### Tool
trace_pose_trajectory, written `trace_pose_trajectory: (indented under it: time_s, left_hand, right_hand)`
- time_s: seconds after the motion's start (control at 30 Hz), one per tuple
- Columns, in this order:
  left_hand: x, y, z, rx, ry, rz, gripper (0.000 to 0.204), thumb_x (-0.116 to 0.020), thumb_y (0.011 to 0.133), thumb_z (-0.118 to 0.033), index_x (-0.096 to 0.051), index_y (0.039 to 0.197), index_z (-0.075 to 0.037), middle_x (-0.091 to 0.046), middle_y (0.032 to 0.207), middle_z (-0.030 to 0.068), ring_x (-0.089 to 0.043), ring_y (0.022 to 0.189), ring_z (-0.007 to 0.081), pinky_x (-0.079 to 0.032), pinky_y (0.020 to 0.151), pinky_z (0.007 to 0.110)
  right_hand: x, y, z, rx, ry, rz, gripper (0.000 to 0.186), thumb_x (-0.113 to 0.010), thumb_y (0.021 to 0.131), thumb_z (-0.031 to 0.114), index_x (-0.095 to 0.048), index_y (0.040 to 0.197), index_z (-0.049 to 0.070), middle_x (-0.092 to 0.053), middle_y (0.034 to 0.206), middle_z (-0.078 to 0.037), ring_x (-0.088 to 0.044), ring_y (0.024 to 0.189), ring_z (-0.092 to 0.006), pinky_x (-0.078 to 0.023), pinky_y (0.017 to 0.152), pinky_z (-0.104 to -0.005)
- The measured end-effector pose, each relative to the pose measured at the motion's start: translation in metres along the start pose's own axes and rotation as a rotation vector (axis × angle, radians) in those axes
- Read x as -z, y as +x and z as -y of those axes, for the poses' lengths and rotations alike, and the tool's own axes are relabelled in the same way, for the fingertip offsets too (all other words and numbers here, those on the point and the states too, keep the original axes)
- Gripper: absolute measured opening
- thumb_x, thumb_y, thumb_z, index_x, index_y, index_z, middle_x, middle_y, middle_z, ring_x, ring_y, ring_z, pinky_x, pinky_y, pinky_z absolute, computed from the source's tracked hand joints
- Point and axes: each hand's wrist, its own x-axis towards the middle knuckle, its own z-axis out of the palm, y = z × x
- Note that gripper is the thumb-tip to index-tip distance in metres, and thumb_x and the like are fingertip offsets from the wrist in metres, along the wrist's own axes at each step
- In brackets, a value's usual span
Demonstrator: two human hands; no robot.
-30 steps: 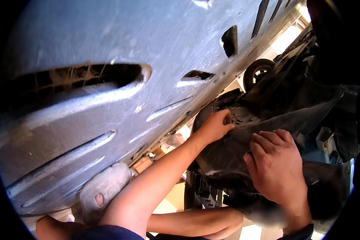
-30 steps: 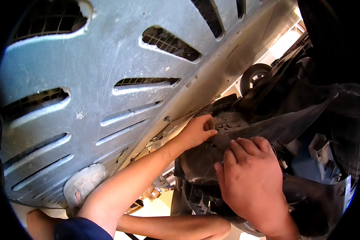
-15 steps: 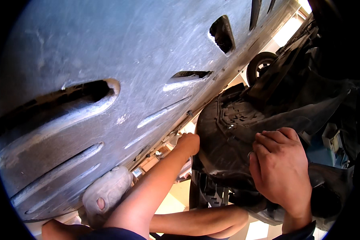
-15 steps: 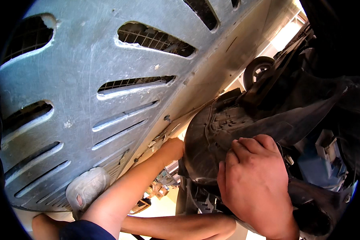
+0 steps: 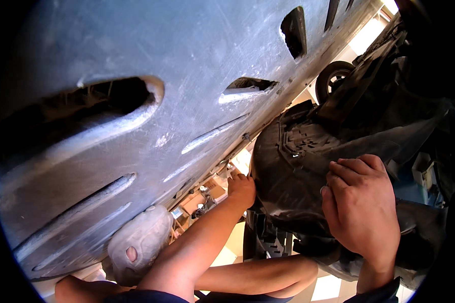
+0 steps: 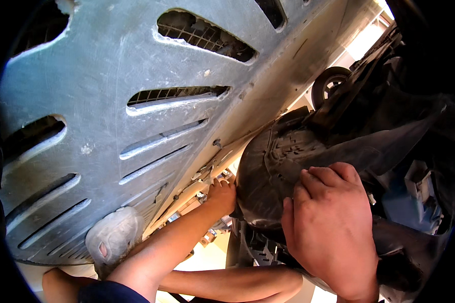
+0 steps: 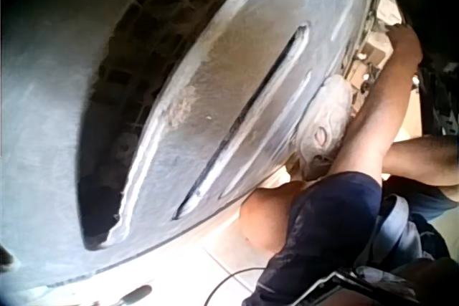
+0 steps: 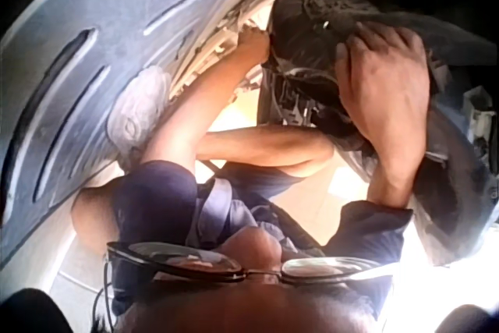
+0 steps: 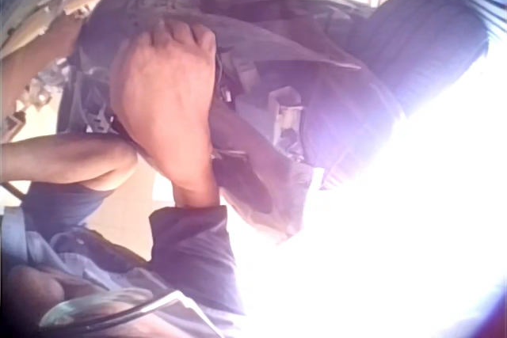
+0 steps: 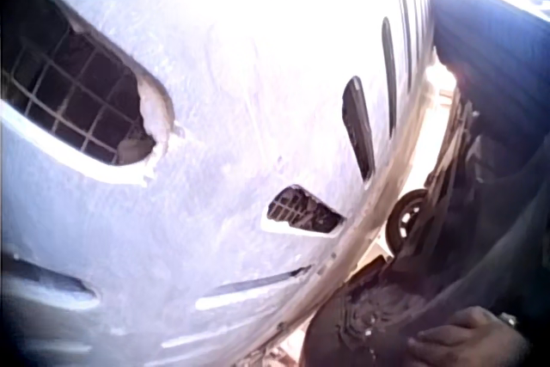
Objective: The person uses a wrench to tighten bolts on the underside of a car bumper and then secures a plastic cover by hand.
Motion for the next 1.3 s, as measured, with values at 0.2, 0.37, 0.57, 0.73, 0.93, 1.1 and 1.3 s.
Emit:
trace_pose_trajectory:
  time_s: [0.2,0.37,0.57,0.73,0.93,1.1,1.3]
  left_hand:
    - [0.022,-0.006,0.011,-0.053,-0.182,0.134,0.049,-0.066,0.075,-0.02,-0.058,0.12,-0.001,-0.065,0.115,0.0174,-0.063,0.107,0.0311,-0.052,0.087,0.038]
    - [0.042,0.019,0.037,-0.107,-0.221,0.13,0.043,-0.064,0.076,-0.017,-0.06,0.117,-0.003,-0.065,0.109,0.0231,-0.063,0.102,0.0377,-0.051,0.087,0.045]
    - [0.154,-0.029,0.007,-0.169,-0.282,-0.105,0.032,-0.054,0.076,-0.003,-0.062,0.106,0.005,-0.064,0.106,0.0267,-0.061,0.103,0.0417,-0.049,0.088,0.046]
    - [0.215,-0.113,0.004,-0.168,-0.146,-0.068,0.031,-0.057,0.077,-0.002,-0.06,0.106,0.005,-0.064,0.099,0.028,-0.062,0.097,0.042,-0.05,0.083,0.048]
    - [0.197,-0.15,0.04,-0.174,0.016,-0.023,0.025,-0.062,0.077,-0.009,-0.061,0.099,0.003,-0.066,0.086,0.0237,-0.065,0.086,0.0397,-0.054,0.075,0.047]
    - [0.18,-0.189,0.049,-0.15,0.061,0.343,0.025,-0.053,0.086,-0.007,-0.057,0.109,0.0,-0.065,0.082,0.0197,-0.066,0.081,0.0386,-0.052,0.067,0.049]
    - [0.177,-0.224,0.017,-0.044,-0.251,0.184,0.031,-0.054,0.087,-0.008,-0.055,0.117,0.002,-0.063,0.1,0.0236,-0.062,0.093,0.0393,-0.051,0.079,0.044]
  right_hand:
    - [-0.039,-0.018,0.036,0.259,0.2,0.429,0.01,-0.062,0.078,0.015,-0.061,0.07,0.009,-0.063,0.075,-0.009,-0.064,0.081,-0.0294,-0.049,0.072,-0.04]
    - [-0.147,-0.047,0.128,0.07,0.842,0.933,0.03,-0.049,0.09,0.025,-0.067,0.091,0.002,-0.066,0.087,-0.023,-0.065,0.087,-0.0384,-0.05,0.076,-0.0471]
    - [-0.349,0.022,0.192,-0.336,1.19,0.678,0.035,-0.055,0.089,0.026,-0.059,0.115,0.003,-0.062,0.11,-0.025,-0.061,0.102,-0.0384,-0.049,0.087,-0.0443]
    - [-0.438,0.125,0.205,-0.818,1.672,0.401,0.046,-0.058,0.088,0.033,-0.05,0.125,0.008,-0.058,0.116,-0.02,-0.058,0.105,-0.0355,-0.048,0.088,-0.0467]
    - [-0.585,0.162,0.193,-1.129,2.408,-0.242,0.062,-0.061,0.085,0.042,-0.04,0.136,0.014,-0.054,0.124,-0.013,-0.054,0.109,-0.0321,-0.048,0.089,-0.0496]
    - [-0.653,0.137,0.149,-0.701,2.736,-0.644,0.076,-0.065,0.082,0.053,-0.037,0.142,0.017,-0.051,0.131,-0.008,-0.05,0.117,-0.0299,-0.046,0.096,-0.051]
    - [-0.581,0.121,0.19,-1.378,2.277,0.038,0.034,-0.052,0.096,0.035,-0.052,0.119,0.01,-0.061,0.102,-0.008,-0.058,0.096,-0.027,-0.051,0.074,-0.0464]
